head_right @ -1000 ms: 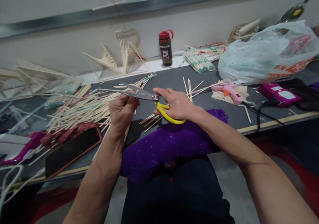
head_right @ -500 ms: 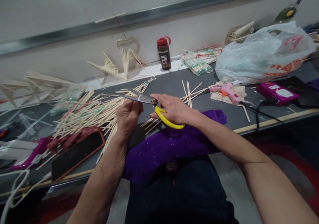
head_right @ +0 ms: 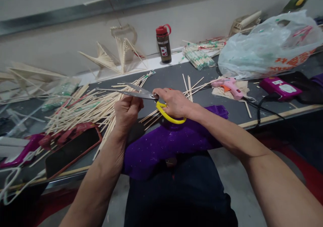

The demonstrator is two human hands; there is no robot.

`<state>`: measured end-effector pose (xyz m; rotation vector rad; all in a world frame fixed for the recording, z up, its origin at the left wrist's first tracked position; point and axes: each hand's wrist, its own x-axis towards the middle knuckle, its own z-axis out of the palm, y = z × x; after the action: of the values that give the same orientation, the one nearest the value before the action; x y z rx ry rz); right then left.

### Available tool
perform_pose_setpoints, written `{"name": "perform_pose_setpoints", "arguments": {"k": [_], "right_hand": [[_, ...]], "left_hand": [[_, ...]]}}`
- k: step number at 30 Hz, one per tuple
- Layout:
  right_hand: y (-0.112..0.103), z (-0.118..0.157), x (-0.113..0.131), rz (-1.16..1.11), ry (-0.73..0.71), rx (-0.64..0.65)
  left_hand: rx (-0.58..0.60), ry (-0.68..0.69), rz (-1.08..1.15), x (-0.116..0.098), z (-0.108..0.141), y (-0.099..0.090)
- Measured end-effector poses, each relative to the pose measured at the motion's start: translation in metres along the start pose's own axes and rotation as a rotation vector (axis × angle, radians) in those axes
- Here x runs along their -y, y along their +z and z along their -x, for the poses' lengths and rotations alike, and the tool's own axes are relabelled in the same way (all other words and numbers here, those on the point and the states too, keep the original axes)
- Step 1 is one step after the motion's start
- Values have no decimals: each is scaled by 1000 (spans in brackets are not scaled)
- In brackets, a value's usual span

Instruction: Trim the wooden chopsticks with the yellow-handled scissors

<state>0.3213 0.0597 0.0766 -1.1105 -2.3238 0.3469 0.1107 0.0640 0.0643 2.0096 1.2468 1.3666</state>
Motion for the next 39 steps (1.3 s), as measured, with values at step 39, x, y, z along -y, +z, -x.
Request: {"name": "perform_pose_setpoints", "arguments": {"k": [39], "right_hand": [[8,4,-6,-117,-129,-36]], "left_hand": [[143,174,45,-8,3,-3]]}}
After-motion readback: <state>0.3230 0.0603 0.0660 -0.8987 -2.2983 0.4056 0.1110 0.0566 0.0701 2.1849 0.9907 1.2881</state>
